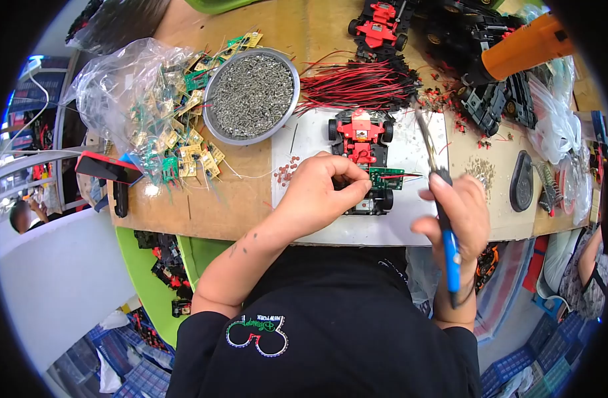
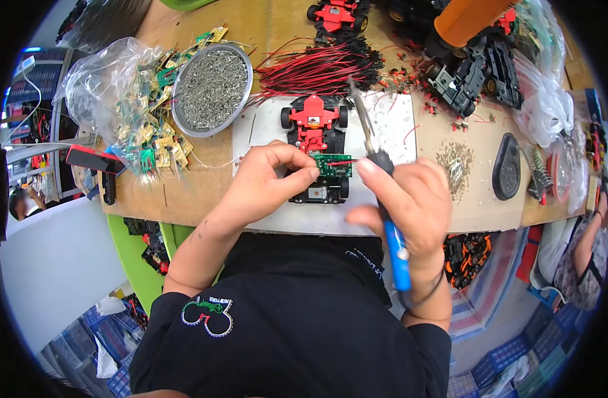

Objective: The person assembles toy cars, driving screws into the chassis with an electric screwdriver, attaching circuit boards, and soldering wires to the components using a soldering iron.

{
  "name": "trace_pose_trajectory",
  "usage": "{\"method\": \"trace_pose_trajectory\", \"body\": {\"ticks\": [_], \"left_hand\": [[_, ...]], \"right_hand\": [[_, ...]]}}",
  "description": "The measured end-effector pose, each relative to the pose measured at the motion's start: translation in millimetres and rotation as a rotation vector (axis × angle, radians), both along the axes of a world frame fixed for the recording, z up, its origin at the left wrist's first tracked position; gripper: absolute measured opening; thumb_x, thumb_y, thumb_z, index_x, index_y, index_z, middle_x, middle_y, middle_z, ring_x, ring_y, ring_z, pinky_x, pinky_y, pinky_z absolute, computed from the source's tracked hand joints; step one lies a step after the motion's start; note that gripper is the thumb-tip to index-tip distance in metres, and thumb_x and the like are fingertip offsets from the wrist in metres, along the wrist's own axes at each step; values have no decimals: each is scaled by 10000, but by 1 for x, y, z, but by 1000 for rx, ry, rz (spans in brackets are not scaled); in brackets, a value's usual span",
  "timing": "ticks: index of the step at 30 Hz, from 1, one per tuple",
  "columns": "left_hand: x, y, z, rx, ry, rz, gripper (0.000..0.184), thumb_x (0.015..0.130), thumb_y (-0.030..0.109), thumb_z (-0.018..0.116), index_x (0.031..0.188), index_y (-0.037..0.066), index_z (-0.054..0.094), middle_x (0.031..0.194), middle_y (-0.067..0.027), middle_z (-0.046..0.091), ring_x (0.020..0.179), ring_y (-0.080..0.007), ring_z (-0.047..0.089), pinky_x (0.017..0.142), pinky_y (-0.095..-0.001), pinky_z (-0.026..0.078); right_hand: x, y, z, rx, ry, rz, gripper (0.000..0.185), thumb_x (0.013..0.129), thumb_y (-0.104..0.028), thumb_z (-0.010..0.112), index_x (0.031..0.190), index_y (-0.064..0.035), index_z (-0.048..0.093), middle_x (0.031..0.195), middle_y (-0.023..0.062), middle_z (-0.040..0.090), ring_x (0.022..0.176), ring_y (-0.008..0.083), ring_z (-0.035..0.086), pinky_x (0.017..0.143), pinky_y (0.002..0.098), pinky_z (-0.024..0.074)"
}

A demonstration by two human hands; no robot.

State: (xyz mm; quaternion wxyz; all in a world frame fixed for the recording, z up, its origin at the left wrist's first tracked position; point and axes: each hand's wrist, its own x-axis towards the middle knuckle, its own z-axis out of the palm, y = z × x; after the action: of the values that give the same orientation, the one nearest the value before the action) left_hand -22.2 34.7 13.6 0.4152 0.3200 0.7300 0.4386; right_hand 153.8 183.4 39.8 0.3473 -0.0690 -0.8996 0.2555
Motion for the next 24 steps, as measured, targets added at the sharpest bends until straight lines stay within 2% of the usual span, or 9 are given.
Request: {"method": "trace_pose_trajectory", "body": {"ticks": [1,3,5,6,10,24], "left_hand": [[0,1,-1,-10,-27,11,165,827,145,766,909,5,737,868,-57,663,767,-109,596,693,-276,481],[1,2,-2,-19,-56,19,164,832,139,761,906,-5,735,867,-54,670,773,-103,599,692,-272,484],[2,3,-3,34,-72,49,183,809,152,723,863,-23,730,796,-103,670,715,-151,646,682,-298,519],[2,4,-3,34,-72,47,183,809,152,723,863,-23,730,796,-103,670,715,-151,646,682,-298,519],[2,5,-2,32,-127,55,186,809,141,710,853,-40,723,744,-85,699,681,-121,647,647,-283,517],[2,6,2,13,-143,61,180,813,136,699,859,-37,721,728,-55,702,661,-88,630,621,-258,501]], "right_hand": [[9,0,2,-42,1,13,567,735,-444,766,1139,-52,697,737,48,610,671,236,570,654,367,437],[23,-1,-1,-92,25,32,534,736,-414,808,1106,-45,702,719,48,609,632,227,561,628,358,427],[33,-5,0,-174,-12,86,417,750,-255,831,1088,-45,705,692,51,600,609,224,558,621,358,430],[33,-8,1,-187,-8,84,339,703,-97,790,1023,-36,695,675,52,601,585,224,559,625,352,434],[36,-15,-4,-307,3,63,299,644,-42,781,917,-40,657,684,54,620,567,217,569,621,352,440],[34,-15,-8,-295,2,94,319,671,-22,775,972,-30,671,692,51,622,587,219,582,622,351,443]]}}
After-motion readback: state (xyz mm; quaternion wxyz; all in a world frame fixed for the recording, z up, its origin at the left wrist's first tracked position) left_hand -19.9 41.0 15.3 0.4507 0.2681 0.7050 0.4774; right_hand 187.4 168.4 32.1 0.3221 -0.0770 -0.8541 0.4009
